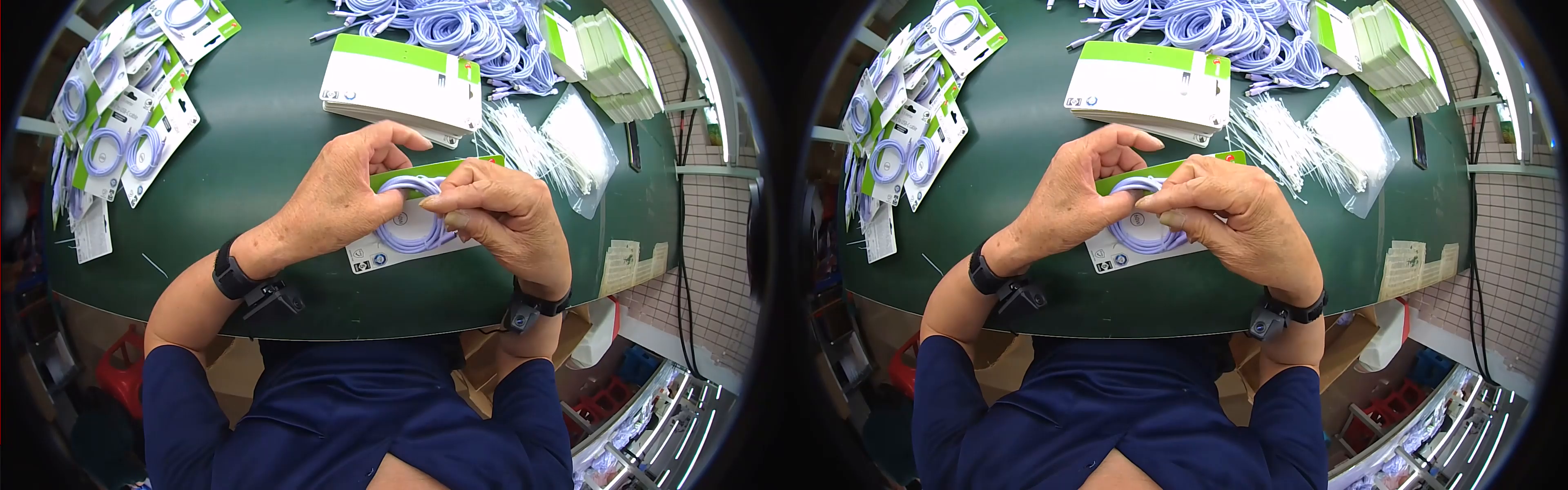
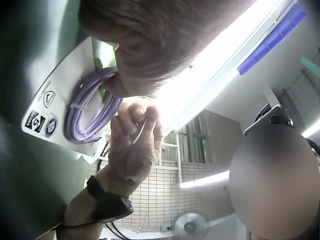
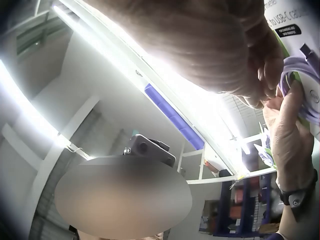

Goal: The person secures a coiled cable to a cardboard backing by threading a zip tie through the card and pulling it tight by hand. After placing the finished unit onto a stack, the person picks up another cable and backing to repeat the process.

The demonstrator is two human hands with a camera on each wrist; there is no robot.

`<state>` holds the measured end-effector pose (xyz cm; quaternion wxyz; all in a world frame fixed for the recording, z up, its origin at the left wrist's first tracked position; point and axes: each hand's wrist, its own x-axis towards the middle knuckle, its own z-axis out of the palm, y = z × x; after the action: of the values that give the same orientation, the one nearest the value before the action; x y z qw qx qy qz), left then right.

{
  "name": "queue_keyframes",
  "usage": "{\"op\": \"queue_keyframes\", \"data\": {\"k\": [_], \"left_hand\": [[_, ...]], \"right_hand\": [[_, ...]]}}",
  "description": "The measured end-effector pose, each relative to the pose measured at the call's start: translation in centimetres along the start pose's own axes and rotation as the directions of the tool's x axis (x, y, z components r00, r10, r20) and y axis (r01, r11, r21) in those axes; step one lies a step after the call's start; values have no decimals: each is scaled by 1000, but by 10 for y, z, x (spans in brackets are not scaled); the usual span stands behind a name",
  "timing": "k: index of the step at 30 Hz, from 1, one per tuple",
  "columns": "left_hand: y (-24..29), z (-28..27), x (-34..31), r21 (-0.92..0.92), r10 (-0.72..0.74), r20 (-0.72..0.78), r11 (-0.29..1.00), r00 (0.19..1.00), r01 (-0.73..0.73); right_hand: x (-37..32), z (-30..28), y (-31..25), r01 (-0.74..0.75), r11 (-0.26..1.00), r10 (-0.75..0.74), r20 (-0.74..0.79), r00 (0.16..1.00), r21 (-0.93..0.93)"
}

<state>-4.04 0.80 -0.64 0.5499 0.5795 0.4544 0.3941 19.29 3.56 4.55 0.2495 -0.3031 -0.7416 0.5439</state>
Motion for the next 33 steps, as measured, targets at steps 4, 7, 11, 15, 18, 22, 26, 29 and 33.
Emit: {"op": "queue_keyframes", "data": {"k": [4, 7, 11, 15, 18, 22, 26, 29, 33], "left_hand": [[-4, 5, 0, -74, 57, -33, 996, 998, -59], [-3, 4, 1, -83, 58, -32, 995, 998, -61], [8, -3, 0, -95, 1, 36, 995, 999, 2], [4, -6, 1, -61, 30, 30, 998, 999, -28], [9, -7, 0, -57, 7, 23, 998, 1000, -5], [14, -10, -1, -47, 35, -6, 998, 999, -35], [18, -13, -1, -28, 32, -21, 999, 999, -33], [18, -14, -2, -24, 31, -26, 999, 999, -32], [20, -14, -2, -17, 32, -32, 999, 999, -33]], "right_hand": [[4, 2, 5, 143, 975, -156, -61, 986, -173], [6, 7, 10, 210, 940, -245, -104, 964, -268], [7, 16, 9, 214, 921, -284, -185, 941, -327], [6, 23, 8, 231, 886, -340, -226, 913, -402], [6, 24, 9, 252, 861, -385, -243, 890, -443], [11, 19, 14, 396, 765, -528, -143, 837, -508], [10, 23, 16, 376, 760, -538, -188, 822, -531], [10, 24, 18, 381, 742, -559, -196, 806, -552], [12, 24, 21, 389, 750, -561, -204, 802, -535]]}}
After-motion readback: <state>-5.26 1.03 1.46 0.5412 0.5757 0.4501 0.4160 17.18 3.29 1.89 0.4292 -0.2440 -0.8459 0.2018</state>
